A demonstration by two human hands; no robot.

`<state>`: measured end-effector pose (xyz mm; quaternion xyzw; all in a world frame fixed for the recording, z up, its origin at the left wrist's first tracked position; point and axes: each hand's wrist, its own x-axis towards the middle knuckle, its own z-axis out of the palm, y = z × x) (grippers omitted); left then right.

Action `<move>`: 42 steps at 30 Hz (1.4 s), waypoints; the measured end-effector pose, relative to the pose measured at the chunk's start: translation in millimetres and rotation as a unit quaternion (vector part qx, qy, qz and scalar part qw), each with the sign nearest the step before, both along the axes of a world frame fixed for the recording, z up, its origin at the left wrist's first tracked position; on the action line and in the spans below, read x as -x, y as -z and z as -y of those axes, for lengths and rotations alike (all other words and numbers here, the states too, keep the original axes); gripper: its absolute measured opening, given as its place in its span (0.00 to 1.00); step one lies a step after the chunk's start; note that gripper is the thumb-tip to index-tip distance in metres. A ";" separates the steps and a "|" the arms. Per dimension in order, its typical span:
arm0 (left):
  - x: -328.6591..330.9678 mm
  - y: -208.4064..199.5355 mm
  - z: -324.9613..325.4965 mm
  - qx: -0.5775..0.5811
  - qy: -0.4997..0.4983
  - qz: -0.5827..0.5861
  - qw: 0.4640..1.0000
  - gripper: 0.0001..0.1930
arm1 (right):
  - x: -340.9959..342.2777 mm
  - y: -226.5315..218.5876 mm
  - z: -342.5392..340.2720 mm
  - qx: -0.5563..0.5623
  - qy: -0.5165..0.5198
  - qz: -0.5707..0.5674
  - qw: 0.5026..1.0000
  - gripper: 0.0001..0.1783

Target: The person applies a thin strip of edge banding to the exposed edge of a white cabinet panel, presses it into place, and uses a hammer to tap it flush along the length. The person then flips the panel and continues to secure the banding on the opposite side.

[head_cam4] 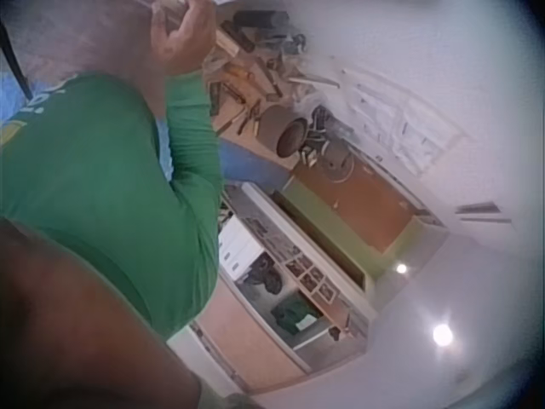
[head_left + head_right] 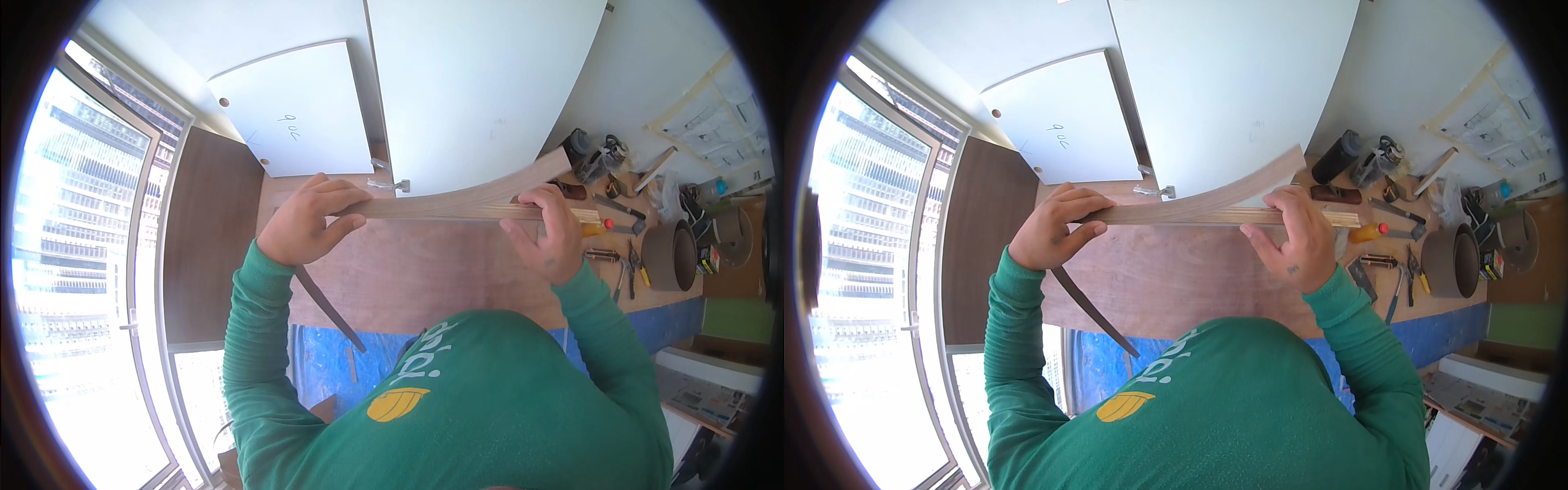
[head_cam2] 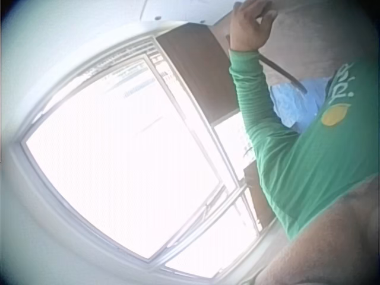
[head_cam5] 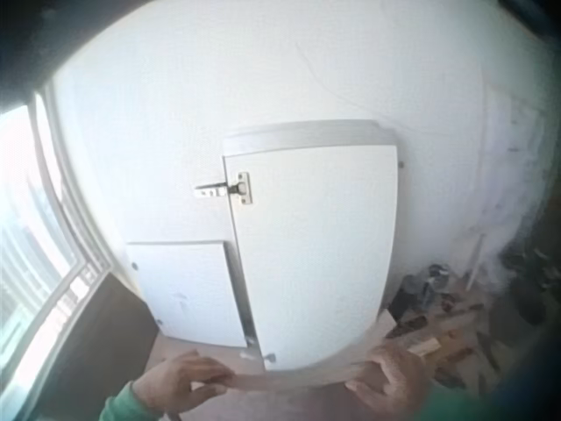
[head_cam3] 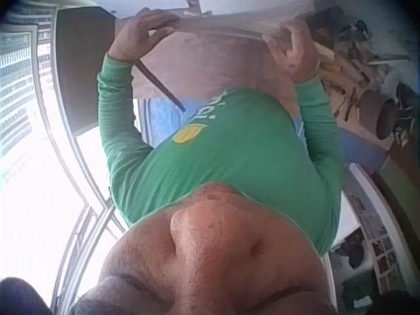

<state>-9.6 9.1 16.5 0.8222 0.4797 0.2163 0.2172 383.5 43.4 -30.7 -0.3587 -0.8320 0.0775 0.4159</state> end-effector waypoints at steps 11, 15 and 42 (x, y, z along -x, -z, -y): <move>2.7 1.3 -0.3 -0.036 -0.049 0.013 0.998 0.17 | 6.8 -9.2 -2.1 -0.009 0.000 0.044 0.999 0.12; 21.6 3.1 3.9 -0.112 -0.187 0.108 0.970 0.17 | 12.2 -10.1 -34.3 -0.026 0.006 0.043 0.999 0.09; -23.7 73.0 83.8 0.077 -0.314 0.364 0.873 0.20 | 33.7 11.0 -139.1 -0.127 0.119 0.181 0.968 0.27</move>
